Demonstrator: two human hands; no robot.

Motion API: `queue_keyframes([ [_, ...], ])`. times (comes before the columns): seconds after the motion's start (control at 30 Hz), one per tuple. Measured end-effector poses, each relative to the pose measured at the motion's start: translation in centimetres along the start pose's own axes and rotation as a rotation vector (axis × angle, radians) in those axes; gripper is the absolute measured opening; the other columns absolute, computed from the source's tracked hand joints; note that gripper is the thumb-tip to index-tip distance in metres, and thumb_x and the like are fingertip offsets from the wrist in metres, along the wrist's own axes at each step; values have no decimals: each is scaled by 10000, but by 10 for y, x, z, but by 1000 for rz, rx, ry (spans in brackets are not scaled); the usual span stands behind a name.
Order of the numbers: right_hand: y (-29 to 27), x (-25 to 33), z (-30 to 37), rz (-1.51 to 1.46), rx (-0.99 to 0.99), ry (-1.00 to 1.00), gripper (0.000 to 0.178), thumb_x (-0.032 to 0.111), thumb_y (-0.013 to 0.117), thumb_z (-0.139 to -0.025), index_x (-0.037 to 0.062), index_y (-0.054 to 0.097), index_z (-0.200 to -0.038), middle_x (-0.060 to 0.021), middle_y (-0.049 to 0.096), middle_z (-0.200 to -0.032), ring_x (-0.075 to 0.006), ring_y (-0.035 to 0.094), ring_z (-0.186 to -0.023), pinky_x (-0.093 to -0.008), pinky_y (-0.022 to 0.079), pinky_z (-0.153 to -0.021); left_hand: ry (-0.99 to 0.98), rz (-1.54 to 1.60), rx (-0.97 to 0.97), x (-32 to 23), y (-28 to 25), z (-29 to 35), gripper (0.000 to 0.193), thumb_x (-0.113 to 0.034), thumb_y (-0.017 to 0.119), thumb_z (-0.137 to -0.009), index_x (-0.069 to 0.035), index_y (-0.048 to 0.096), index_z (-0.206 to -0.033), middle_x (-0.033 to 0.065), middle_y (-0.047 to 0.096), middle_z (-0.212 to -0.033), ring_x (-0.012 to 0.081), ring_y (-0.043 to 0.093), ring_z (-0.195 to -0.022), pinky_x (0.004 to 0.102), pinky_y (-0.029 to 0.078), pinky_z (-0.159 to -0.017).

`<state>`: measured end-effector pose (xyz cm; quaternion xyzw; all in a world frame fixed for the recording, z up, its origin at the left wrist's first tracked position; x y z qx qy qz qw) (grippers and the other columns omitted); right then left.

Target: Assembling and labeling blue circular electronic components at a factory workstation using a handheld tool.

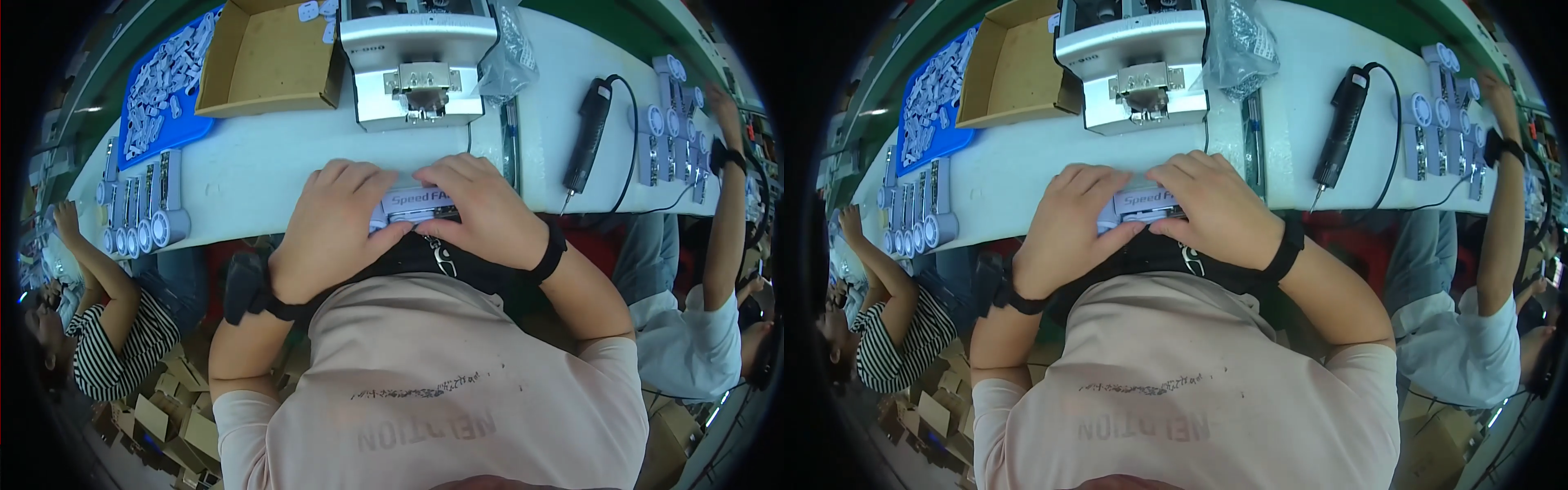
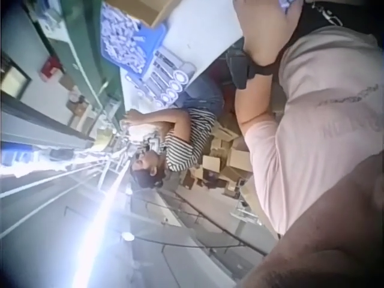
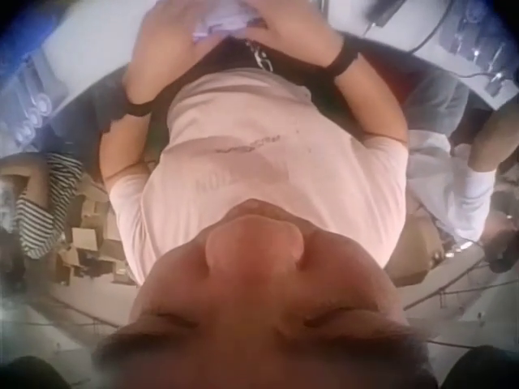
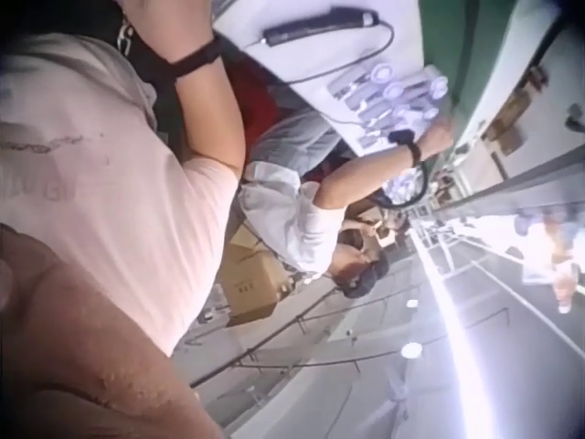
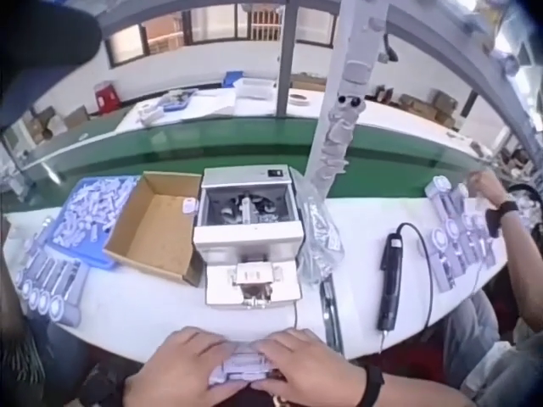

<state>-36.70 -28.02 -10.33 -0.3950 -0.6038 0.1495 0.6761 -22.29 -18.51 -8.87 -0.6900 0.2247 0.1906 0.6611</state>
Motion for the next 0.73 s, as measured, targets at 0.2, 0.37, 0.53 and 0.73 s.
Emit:
queue_keyframes([
  [0.2,1,-8,-1,-7,122,-74,451,237,811,-811,58,674,-1202,-96,678,-1090,-316,601,-1071,-432,452,-940,48,71,-22,0,17,6,416,-237,812,-807,-7,697,-1134,140,651,-1095,355,594,-1005,448,503,-886],
  [0.37,5,-9,-9,45,156,-64,422,229,798,-812,58,683,-1181,-91,682,-1079,-309,600,-1069,-422,448,-925,62,47,-14,4,12,-1,383,-247,806,-806,-14,710,-1095,122,657,-1043,331,602,-997,445,512,-871],
  [0.53,0,6,-15,78,33,-102,408,226,787,-805,33,694,-1152,-112,686,-1043,-334,607,-1040,-437,458,-906,67,-115,43,1,-5,-7,313,-287,803,-783,-53,733,-979,77,672,-973,286,609,-978,421,515,-842],
  [0.73,10,-11,-13,132,205,30,548,267,838,-750,37,704,-1229,-153,710,-1264,-307,638,-1194,-400,457,-1042,77,-171,42,13,-5,0,327,-402,774,-780,-90,710,-853,45,666,-917,246,606,-996,450,504,-840],
])
Point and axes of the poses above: each hand's wrist, its own z-axis away from the middle knuckle, its own y-axis out of the palm, x = y × z, the point moved 6 cm from there along -z, towards the middle knuckle
